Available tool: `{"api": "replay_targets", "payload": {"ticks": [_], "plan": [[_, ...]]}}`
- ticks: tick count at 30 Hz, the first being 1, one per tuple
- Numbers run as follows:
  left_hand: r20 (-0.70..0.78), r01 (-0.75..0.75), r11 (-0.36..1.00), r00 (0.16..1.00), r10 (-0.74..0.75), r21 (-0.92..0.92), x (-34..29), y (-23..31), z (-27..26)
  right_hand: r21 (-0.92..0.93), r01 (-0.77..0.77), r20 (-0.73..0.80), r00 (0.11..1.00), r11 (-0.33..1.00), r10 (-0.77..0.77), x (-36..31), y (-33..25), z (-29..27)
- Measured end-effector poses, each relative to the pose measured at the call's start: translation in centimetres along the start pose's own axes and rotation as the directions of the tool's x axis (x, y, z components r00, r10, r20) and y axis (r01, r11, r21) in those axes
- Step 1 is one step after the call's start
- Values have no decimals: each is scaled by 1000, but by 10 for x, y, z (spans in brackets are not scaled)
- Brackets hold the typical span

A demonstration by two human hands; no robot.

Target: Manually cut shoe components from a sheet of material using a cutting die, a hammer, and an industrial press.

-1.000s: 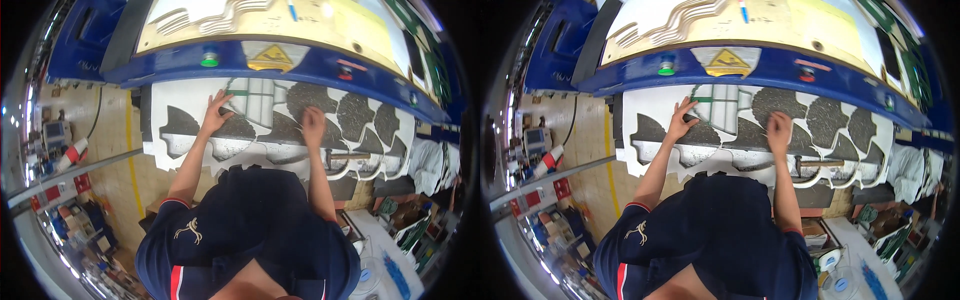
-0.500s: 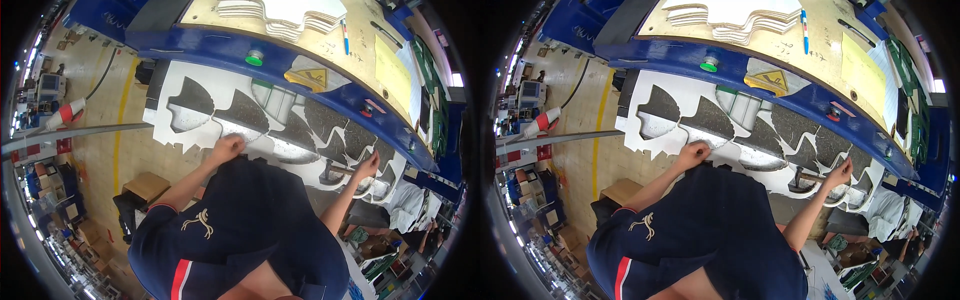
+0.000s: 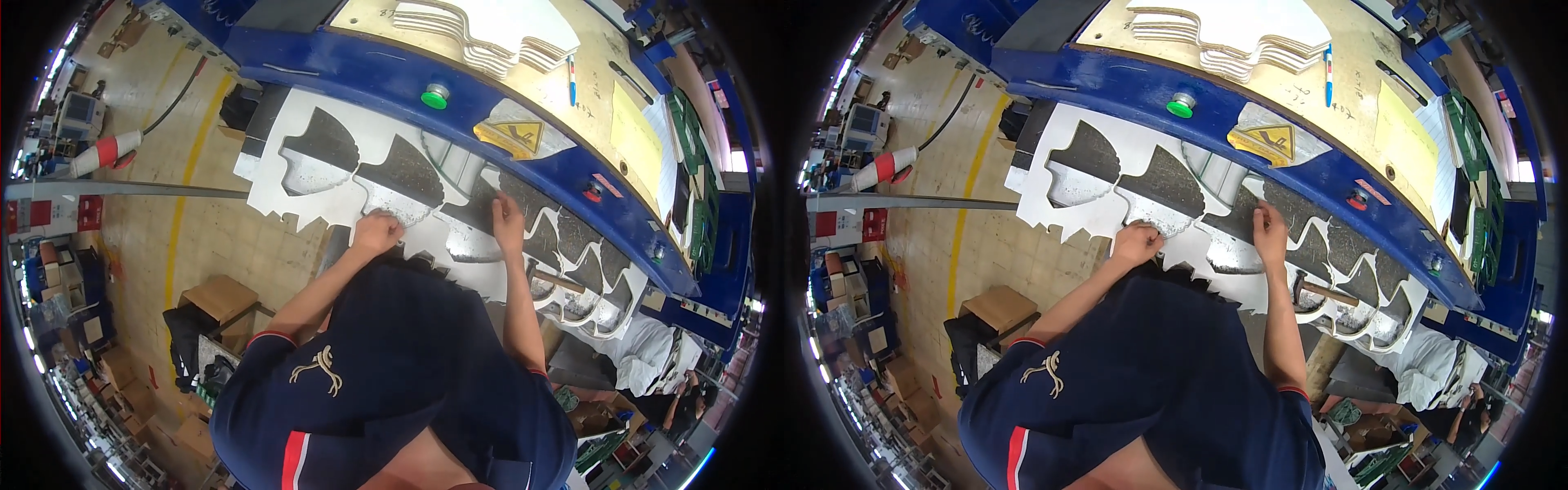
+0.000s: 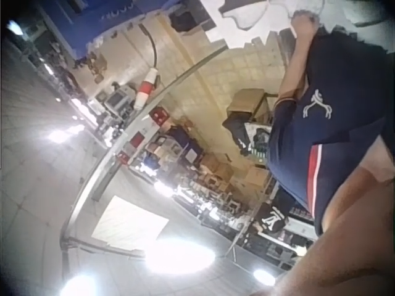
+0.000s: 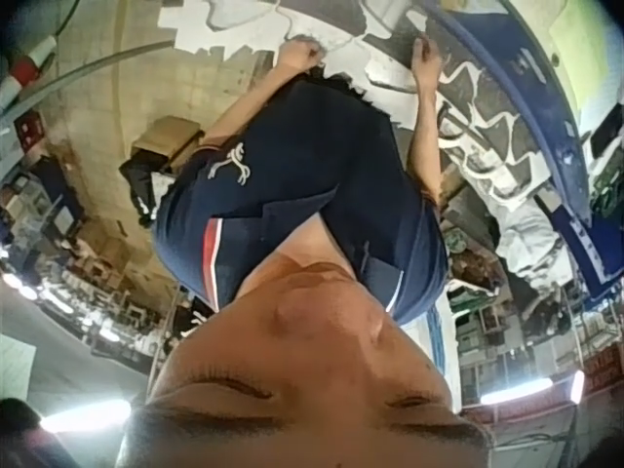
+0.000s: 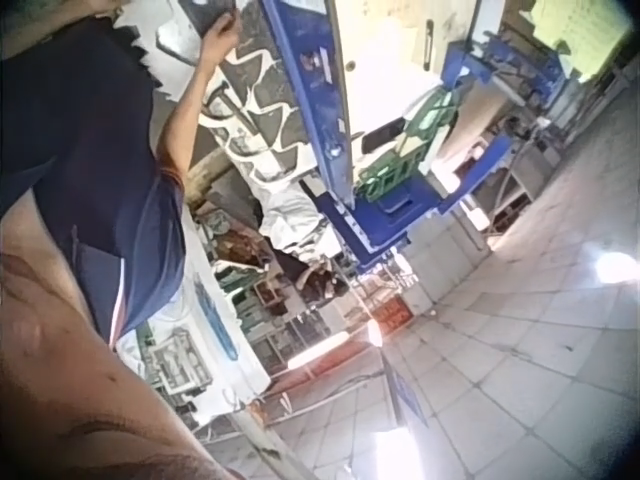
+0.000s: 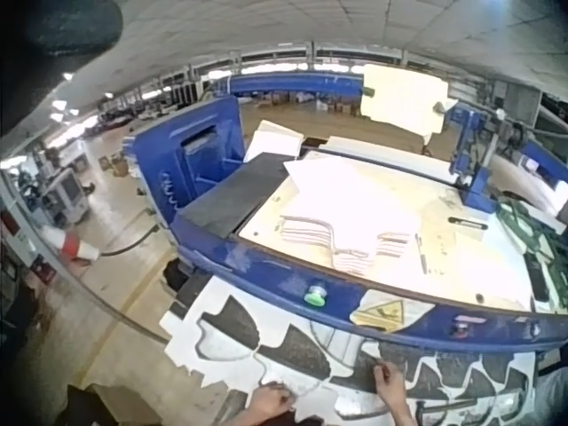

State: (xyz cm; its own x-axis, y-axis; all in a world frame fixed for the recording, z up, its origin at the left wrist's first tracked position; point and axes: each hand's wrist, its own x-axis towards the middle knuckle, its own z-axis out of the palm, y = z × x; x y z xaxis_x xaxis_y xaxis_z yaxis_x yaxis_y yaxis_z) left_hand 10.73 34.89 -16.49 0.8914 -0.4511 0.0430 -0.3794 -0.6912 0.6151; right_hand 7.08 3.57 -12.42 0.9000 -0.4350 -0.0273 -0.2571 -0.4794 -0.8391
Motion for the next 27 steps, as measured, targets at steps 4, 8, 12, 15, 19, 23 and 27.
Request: {"api": "replay_targets", "payload": {"ticks": [4,8,12,15,19,23,27], "plan": [[116,32,999,993,-34,14,-14,6,-14,-241,93,-27,994,966,-102,3,20,-9],[421,39,999,906,-37,5,-3,-6,-27,-377,111,-15,992,919,-126,6,20,-12],[145,67,967,989,-32,-245,39,-5,-41,-359,180,87,983,916,-160,10,27,-9],[10,-185,974,982,188,-128,90,-8,-51,-308,217,126,974,926,-187,8,33,-10],[198,-308,929,916,348,-206,118,-24,-37,-263,193,128,978,945,-164,-1,31,-10],[215,-397,902,878,427,-169,116,-34,-23,-219,214,111,975,952,-194,2,41,-4],[157,-356,914,909,387,-197,110,-30,-10,-229,217,60,976,949,-208,2,52,2]]}}
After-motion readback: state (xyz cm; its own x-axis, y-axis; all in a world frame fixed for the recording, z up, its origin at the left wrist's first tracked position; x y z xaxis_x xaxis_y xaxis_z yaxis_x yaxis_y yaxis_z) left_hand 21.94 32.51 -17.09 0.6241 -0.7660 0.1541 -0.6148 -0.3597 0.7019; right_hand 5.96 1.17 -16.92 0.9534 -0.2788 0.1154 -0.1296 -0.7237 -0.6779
